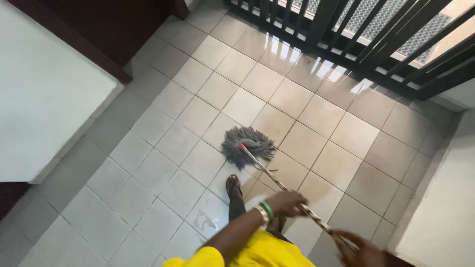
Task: The recorder is mopping the tiled floor of a hallway and opens a door to continue.
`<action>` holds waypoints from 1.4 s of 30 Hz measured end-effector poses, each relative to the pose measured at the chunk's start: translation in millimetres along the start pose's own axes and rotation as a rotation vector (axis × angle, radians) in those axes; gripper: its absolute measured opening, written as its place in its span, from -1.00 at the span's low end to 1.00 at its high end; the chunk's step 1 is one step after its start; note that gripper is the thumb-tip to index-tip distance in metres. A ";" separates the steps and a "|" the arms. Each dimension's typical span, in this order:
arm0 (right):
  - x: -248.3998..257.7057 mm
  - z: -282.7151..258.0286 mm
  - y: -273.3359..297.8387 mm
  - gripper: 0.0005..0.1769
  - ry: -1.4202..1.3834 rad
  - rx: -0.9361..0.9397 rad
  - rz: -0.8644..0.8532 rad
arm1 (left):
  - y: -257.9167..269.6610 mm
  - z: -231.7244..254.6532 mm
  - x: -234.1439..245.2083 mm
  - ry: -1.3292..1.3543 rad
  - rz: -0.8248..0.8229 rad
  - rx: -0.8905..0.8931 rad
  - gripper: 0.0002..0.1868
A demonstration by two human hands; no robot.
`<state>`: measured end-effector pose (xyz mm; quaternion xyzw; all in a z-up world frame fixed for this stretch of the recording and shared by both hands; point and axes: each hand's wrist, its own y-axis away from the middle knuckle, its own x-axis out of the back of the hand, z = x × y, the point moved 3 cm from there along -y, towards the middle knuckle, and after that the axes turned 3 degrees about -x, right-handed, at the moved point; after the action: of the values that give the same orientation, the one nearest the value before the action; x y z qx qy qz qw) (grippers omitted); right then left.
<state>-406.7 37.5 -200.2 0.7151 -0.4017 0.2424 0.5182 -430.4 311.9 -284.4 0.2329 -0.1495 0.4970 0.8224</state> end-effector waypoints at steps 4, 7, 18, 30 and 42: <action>35.3 -243.7 33.6 -0.66 -0.232 0.047 -0.039 | 49.3 -74.1 81.1 -0.132 0.435 0.062 -0.82; 17.0 -344.5 31.7 -0.73 -0.263 0.529 -0.004 | 94.5 -111.0 155.2 -0.169 0.590 0.190 -0.84; -24.8 -464.4 17.1 -0.56 -0.483 0.861 -0.267 | 167.8 -104.6 253.2 0.027 0.803 0.177 -0.79; -178.1 -520.2 -90.5 -0.65 -0.694 0.702 -0.478 | 271.6 77.2 364.0 0.247 1.029 -0.264 -0.73; -224.7 -544.4 -155.9 -0.55 -0.083 0.819 -0.191 | 296.3 42.4 417.2 0.167 1.218 -0.073 -0.80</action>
<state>-365.9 641.4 -268.7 0.9051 -0.2246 0.3040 0.1948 -501.4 719.2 20.1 0.0374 -0.2078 0.8886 0.4072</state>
